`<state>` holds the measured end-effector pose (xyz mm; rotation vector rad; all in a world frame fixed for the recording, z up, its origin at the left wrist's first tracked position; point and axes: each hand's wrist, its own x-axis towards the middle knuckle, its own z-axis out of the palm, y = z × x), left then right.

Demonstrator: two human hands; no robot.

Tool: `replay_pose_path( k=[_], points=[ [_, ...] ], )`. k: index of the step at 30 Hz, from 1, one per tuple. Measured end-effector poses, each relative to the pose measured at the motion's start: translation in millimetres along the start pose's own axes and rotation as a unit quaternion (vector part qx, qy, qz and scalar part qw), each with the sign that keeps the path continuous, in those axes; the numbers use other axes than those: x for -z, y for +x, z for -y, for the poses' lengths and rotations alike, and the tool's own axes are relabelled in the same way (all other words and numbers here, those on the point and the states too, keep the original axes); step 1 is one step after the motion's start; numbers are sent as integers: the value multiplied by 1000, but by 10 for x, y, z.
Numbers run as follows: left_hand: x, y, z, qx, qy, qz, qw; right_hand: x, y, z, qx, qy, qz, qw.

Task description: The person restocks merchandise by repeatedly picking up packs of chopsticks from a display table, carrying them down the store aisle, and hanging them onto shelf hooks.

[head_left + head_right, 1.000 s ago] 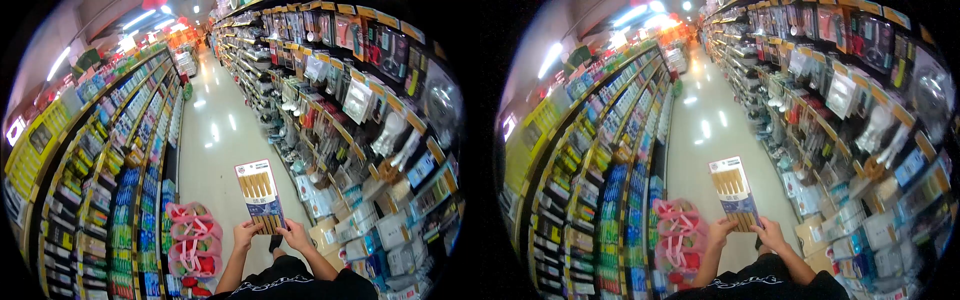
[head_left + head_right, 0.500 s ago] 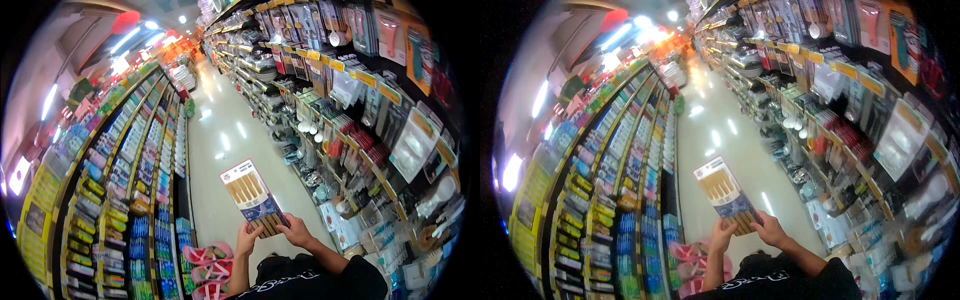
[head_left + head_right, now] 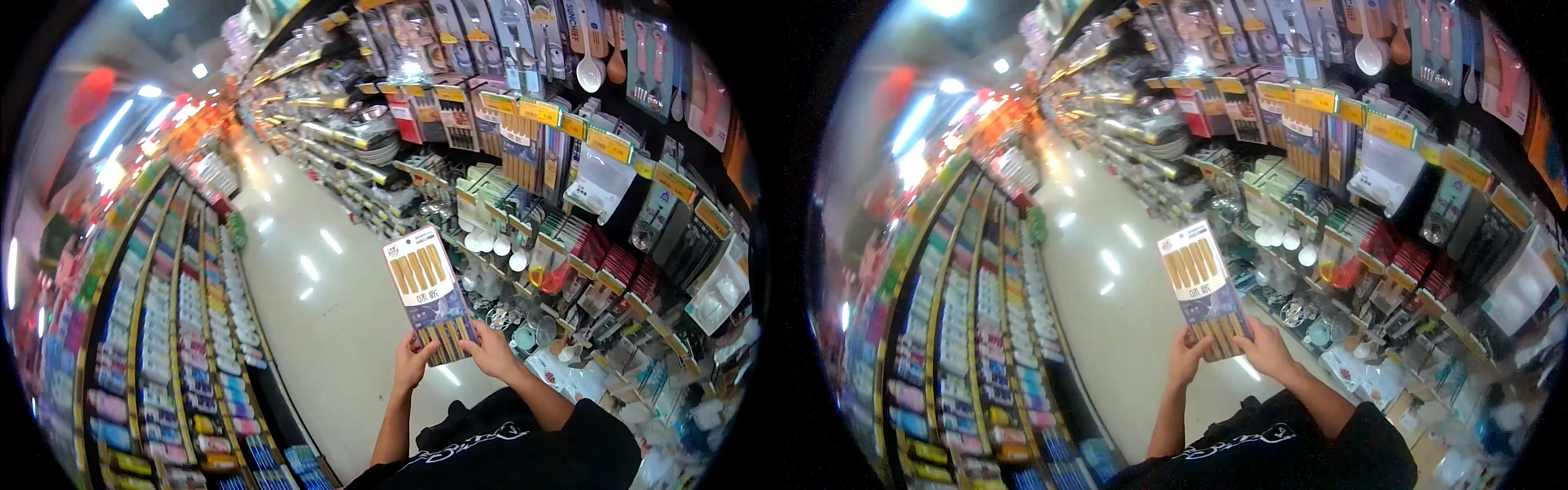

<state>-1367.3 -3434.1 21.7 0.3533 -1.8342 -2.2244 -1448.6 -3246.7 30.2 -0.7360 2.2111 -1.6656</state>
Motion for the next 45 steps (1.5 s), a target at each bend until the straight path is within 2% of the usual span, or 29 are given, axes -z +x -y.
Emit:
replay_pose_path(
  k=[4,6,11,14,15,18,21,22,26,31,34,35,38,42,45],
  points=[
    [87,782,-110,15,14,72,997,-51,556,-62,-48,45,-63,996],
    [51,1196,-11,3,37,96,995,-19,793,-251,-49,105,-109,987],
    [-163,2315,-59,1,-12,208,978,230,1487,-228,-29,129,-211,968],
    [-318,2926,-264,20,46,230,972,371,1999,-403,3,101,-280,955],
    [-373,3102,-343,-1,68,231,971,395,2171,-450,18,115,-301,946],
    [-444,3698,-370,-56,20,280,958,538,2572,-371,42,101,-333,937],
    [-483,4170,-450,-28,15,324,946,635,2865,-358,83,14,-374,924],
    [-508,4289,-467,-16,16,337,941,670,2930,-340,91,-24,-384,918],
    [-529,4575,-423,-88,34,341,935,741,3125,-161,121,-75,-424,894],
    [-624,4871,-412,-51,-10,363,930,716,3402,-309,86,-65,-473,875],
    [-610,5096,-318,-47,30,391,919,680,3525,-378,44,-56,-482,873],
    [-574,5175,-313,5,3,420,907,606,3539,-312,25,-28,-483,875],
    [-506,5250,-390,-24,12,412,911,401,3673,-211,-1,13,-521,853],
    [-326,5485,-376,-121,159,471,859,78,3774,-458,-23,40,-566,823],
    [-266,5583,-311,-138,110,480,859,-93,3825,-425,-23,54,-591,805]
  ],
)
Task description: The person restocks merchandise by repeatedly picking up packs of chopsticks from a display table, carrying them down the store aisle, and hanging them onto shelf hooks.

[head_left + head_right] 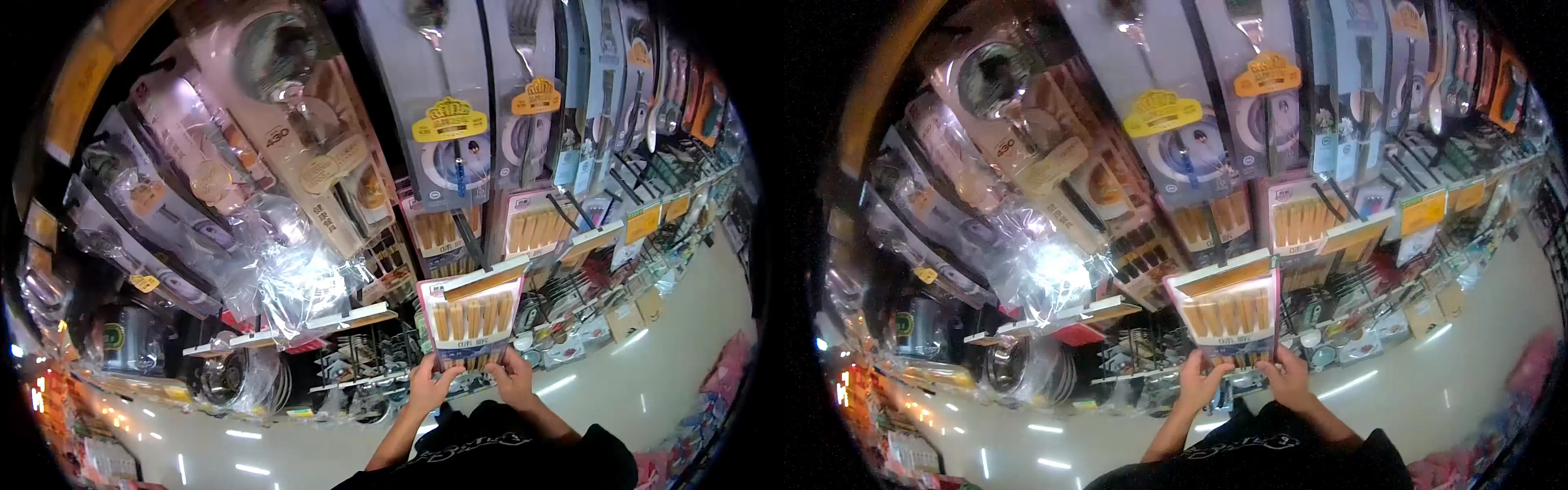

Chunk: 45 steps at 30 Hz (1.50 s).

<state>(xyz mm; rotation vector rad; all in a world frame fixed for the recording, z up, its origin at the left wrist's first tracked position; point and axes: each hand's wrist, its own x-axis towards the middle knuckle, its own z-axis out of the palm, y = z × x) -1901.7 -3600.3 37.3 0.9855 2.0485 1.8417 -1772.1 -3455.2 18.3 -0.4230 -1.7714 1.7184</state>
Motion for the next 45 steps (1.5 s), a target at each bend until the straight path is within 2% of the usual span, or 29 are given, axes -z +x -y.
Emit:
replay_pose_path(
  k=[3,4,7,8,12,16,19,20,23,27,31,35,36,39,40,43,44,45],
  points=[
    [70,76,-298,-20,-10,28,999,-13,-48,13,46,-26,-23,998],
    [57,77,-192,-26,-26,30,999,-50,-25,169,48,-10,-26,998],
    [28,163,-318,1,-49,21,999,-55,93,306,16,22,-27,999],
    [10,164,-364,41,-69,23,996,-2,127,241,18,4,-12,1000],
    [-146,113,-361,32,-86,-25,996,84,186,202,32,14,8,999],
    [-194,3,-322,34,-86,-32,995,117,134,172,15,16,12,1000],
    [-191,-58,-333,22,-87,-35,995,76,92,219,7,93,14,996],
    [-182,-57,-347,26,-81,-28,996,126,81,207,4,76,37,996],
    [-160,-52,-421,14,-39,-24,999,51,60,310,15,129,19,991],
    [-67,-18,-542,-24,-29,-23,999,-114,23,465,35,119,-20,992],
    [113,159,-455,17,-29,12,999,-240,70,444,-1,86,-15,996],
    [93,470,-314,18,-64,-6,998,-424,249,423,22,63,-119,991],
    [89,545,-329,18,-50,-9,999,-422,241,452,-8,-30,-173,984],
    [48,738,-379,-37,-45,-66,996,-334,133,501,6,-16,-214,977],
    [44,772,-331,-9,-59,-39,997,-240,71,466,6,5,-197,980],
    [-109,823,-190,-52,4,-113,992,67,-182,412,-50,14,-211,976],
    [-131,763,-403,-40,49,-118,991,218,-256,297,-36,-5,-227,973],
    [-241,735,-410,-70,86,-162,980,403,-347,230,-56,8,-232,971]
  ],
)
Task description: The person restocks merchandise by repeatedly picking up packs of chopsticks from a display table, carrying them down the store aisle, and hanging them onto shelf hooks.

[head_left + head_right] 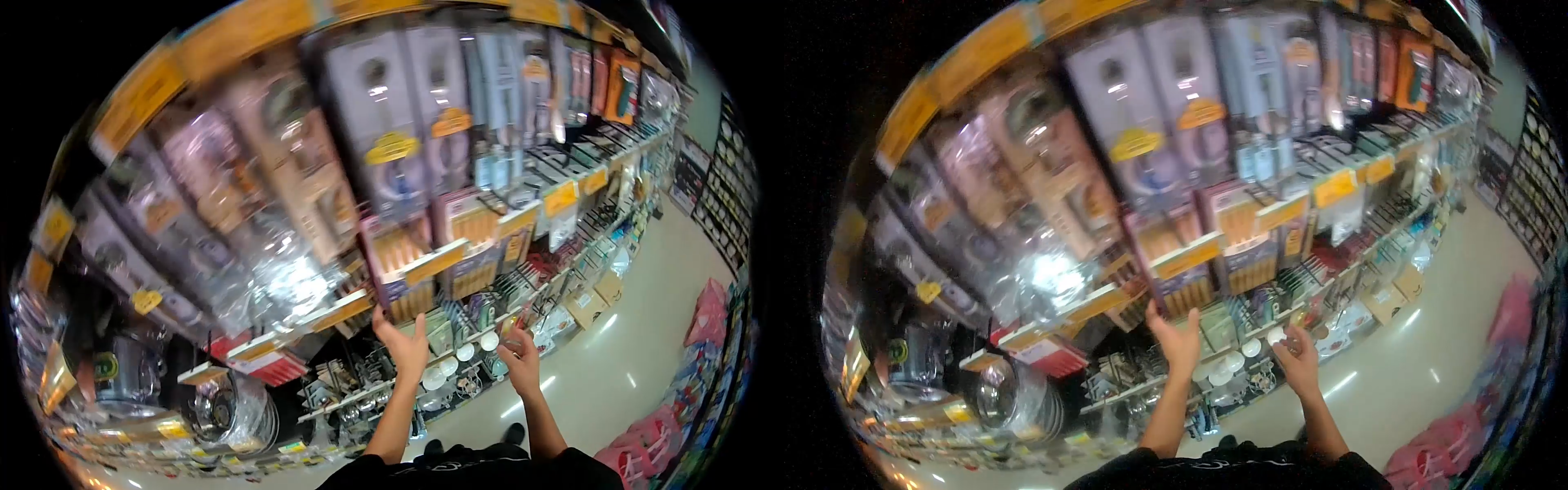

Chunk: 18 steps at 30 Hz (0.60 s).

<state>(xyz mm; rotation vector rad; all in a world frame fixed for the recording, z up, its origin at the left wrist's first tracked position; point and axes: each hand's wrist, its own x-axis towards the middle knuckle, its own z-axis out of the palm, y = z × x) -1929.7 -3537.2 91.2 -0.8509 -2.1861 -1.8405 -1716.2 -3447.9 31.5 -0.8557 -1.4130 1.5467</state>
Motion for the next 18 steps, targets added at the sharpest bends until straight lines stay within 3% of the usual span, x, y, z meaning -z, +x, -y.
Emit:
replay_pose_path(
  k=[2,3,6,9,12,13,18],
  points=[
    [-227,-215,-20,-69,62,-82,992,372,-21,-4,-44,17,-19,999],
    [-371,-355,-85,-75,16,-66,995,533,-31,25,-21,47,-42,998],
    [-962,-957,-273,-105,-69,6,992,1290,58,-125,-19,16,11,1000],
    [-1697,-1592,-521,-24,-166,188,968,2142,67,241,-36,-206,77,975],
    [-2449,-2181,-552,88,-272,397,872,2985,10,304,10,-328,77,941],
    [-2662,-2349,-586,69,-245,430,866,3237,-23,305,23,-364,70,929],
    [-3539,-2775,-1257,53,-182,568,801,4137,-141,327,-68,-265,-50,960]
  ],
)
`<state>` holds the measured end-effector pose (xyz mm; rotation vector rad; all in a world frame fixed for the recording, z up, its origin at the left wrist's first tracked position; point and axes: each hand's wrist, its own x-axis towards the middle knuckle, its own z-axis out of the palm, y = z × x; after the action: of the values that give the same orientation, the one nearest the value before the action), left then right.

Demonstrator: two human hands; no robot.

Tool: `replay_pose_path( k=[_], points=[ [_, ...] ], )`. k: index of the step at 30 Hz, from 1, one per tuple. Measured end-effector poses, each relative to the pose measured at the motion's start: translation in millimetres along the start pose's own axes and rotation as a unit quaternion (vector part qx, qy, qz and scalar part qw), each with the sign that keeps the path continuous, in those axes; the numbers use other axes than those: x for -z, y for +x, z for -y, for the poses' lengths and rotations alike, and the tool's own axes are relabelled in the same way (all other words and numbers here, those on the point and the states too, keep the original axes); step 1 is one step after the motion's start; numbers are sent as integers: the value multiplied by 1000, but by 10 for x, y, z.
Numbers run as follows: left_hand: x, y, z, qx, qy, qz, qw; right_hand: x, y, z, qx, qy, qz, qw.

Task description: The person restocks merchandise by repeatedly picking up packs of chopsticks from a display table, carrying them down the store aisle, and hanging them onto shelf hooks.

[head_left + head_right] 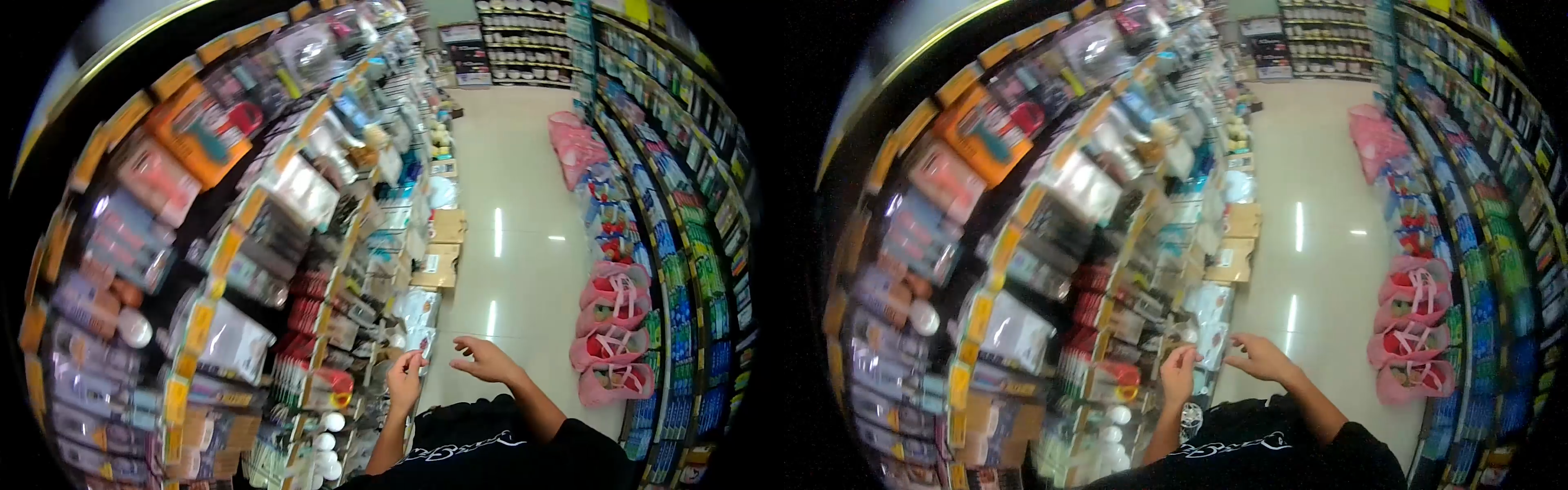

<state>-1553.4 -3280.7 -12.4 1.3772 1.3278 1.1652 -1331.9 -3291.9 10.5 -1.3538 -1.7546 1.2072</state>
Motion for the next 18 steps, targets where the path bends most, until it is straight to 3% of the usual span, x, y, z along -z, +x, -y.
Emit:
replay_pose_path(
  k=[3,6,8,12,16,18],
  points=[
    [-372,531,39,17,6,46,999,310,197,-275,-16,-12,52,998],
    [-757,1117,135,42,-4,67,997,586,485,-708,30,-65,90,993],
    [-1036,1553,225,98,-26,85,991,967,725,-812,-11,-53,132,990],
    [-1706,2517,250,120,0,133,984,1748,1340,-1124,-71,-108,148,981],
    [-2571,3562,-66,50,57,219,973,2816,2032,-1099,-154,-187,173,955],
    [-3002,4086,-253,-3,64,259,964,3235,2265,-1417,-111,-171,51,978]
  ],
)
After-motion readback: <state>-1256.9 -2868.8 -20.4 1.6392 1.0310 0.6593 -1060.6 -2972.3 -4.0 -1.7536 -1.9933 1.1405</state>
